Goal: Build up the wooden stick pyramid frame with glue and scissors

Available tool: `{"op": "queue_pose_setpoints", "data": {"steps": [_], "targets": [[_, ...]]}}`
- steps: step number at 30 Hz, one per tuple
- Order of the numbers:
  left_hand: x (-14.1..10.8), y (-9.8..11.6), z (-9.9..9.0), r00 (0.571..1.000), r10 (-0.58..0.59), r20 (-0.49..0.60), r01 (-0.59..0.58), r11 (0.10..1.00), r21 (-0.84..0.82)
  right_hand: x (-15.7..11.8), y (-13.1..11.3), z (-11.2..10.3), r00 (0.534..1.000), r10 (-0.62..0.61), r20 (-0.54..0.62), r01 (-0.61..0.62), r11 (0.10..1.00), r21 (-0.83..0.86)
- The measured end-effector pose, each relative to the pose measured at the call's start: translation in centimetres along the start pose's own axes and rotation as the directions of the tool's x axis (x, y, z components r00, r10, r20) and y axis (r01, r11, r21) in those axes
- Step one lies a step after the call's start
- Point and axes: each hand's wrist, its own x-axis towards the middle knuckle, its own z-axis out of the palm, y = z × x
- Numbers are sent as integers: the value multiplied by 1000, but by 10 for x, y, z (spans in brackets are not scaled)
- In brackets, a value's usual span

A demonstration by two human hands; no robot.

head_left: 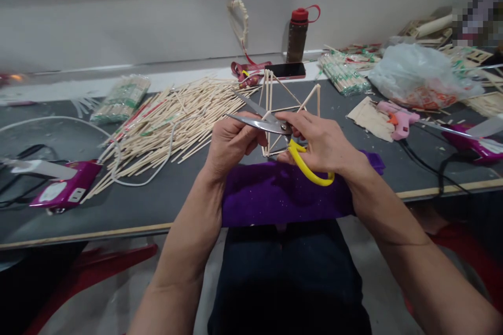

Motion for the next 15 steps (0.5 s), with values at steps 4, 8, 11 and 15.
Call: {"op": "queue_pose_setpoints", "data": {"steps": [4,8,11,15], "targets": [[-1,1,1,999,-18,29,17,1000,26,0,0,0,1000,20,15,-20,1000,1],[-3,-1,1,1000,-8,27,7,999,32,0,1,4,1000,4,-6,-4,998,60],[-4,-3,0,999,10,36,-12,999,49,0,1,7,999,-1,-35,5,995,102],[-4,-5,-1,998,33,52,-37,997,73,-1,1,7,1000,-1,-27,4,996,92]]}}
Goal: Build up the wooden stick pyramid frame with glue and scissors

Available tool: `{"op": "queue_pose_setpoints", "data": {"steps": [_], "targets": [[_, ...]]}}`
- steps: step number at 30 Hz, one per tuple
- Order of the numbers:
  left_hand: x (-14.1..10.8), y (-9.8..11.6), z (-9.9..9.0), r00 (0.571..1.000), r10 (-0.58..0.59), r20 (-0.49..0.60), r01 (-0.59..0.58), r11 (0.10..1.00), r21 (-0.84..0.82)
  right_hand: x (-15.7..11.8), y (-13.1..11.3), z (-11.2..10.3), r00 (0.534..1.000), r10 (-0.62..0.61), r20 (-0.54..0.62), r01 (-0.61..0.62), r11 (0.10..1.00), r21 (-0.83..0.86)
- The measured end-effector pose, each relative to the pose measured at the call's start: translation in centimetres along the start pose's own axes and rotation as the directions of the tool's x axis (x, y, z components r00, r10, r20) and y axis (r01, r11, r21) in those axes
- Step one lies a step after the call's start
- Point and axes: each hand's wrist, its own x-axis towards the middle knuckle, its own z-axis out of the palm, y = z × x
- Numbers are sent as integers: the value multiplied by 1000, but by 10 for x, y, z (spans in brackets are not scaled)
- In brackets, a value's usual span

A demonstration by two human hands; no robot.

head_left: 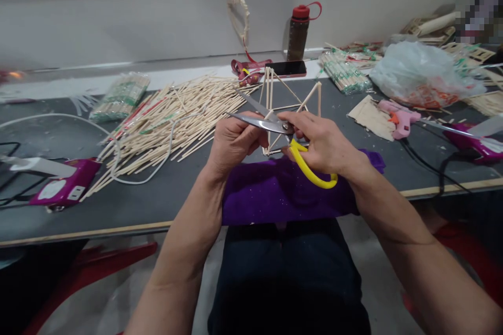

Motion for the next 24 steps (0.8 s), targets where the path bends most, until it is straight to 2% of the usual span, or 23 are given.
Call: {"op": "queue_pose_setpoints", "data": {"steps": [17,24], "targets": [[4,-1,0,999,17,40,-15,999,-40,1,0,2,1000,20,-12,-21,995,-99],[4,0,-1,998,-34,-45,30,996,-87,3,4,4,999,-31,-25,28,994,-103]]}}
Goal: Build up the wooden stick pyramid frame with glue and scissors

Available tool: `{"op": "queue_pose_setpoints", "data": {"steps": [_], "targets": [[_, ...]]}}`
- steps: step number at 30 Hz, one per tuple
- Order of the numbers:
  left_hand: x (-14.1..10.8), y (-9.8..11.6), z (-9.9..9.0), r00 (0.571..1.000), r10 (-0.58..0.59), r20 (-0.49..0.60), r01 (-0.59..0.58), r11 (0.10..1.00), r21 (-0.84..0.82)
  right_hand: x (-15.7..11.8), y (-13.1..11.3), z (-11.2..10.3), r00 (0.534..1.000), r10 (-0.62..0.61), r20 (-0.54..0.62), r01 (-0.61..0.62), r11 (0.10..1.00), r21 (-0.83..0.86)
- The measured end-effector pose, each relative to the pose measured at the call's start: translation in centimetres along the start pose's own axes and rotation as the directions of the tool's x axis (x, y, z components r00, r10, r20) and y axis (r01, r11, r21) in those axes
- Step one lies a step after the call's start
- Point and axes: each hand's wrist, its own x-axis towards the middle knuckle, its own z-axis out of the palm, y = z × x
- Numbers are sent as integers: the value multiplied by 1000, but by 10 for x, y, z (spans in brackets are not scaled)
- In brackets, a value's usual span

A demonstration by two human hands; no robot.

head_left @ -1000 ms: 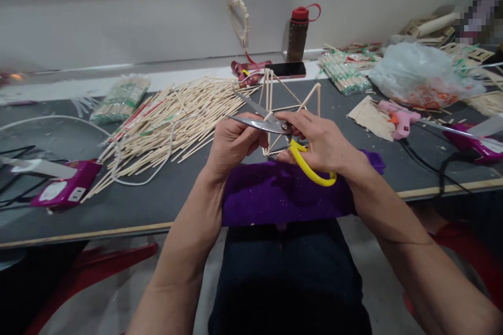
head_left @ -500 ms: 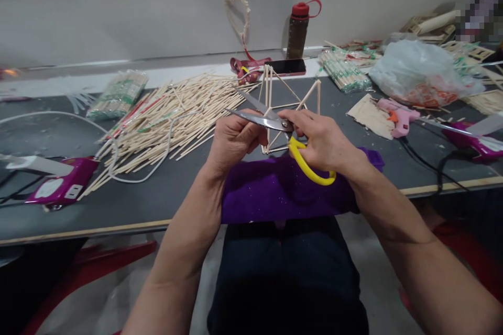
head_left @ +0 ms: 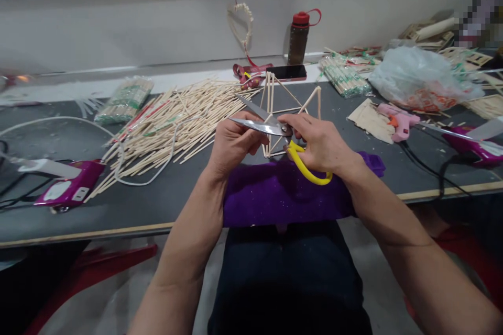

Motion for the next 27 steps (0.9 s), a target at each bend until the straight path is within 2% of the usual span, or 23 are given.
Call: {"op": "queue_pose_setpoints", "data": {"steps": [6,14,19,24,27], "targets": [[0,3,1,1000,2,8,-1,999,-53,0,-2,-1,1000,21,16,-21,1000,-20],[-3,6,0,998,-18,55,21,999,-44,-2,-1,-8,997,21,70,-23,999,37],[-3,6,0,997,-55,57,54,998,13,-1,0,-9,997,26,78,-28,999,24],[-4,3,0,997,-37,65,33,998,60,-1,1,-4,998,20,58,-25,996,85],[-3,1,0,997,-26,75,23,999,49,-1,1,-3,998,21,57,-25,998,62]]}}
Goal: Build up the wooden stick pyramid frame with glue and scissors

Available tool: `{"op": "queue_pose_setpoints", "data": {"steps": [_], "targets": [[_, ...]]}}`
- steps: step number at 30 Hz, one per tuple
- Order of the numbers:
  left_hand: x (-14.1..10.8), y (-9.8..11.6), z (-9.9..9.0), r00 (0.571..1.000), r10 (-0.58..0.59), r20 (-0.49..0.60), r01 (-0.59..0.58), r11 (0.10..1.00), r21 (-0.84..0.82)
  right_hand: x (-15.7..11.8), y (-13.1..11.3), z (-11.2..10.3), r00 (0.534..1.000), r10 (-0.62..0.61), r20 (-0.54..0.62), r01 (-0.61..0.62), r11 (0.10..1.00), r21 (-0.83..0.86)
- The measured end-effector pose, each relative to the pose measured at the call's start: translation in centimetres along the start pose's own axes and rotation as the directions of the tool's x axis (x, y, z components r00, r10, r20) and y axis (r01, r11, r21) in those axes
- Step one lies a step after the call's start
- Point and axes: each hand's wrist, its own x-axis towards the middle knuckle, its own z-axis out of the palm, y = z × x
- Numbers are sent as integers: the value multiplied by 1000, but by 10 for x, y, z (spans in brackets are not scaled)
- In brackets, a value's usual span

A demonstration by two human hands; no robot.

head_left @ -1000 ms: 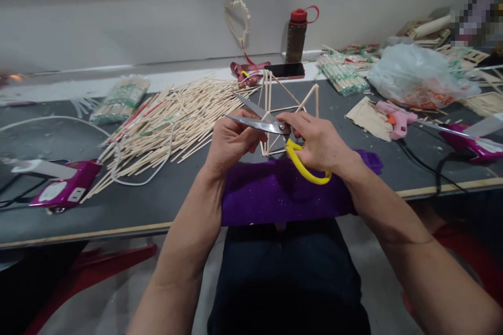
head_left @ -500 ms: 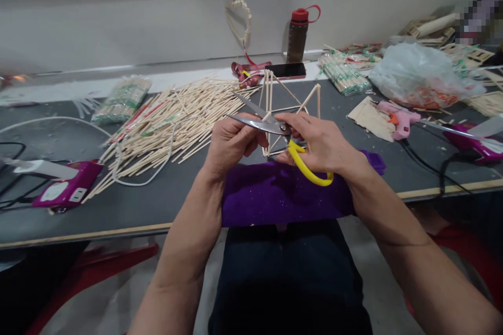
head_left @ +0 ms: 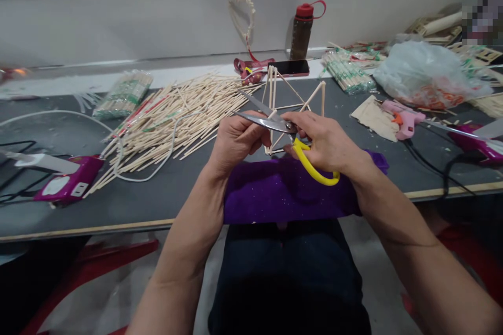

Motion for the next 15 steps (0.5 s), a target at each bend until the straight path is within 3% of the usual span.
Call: {"op": "queue_pose_setpoints", "data": {"steps": [15], "targets": [[0,-6,-4,1000,13,-23,-13,1000,18,1,-7,-1,997,64,36,-59,992,-113]]}}
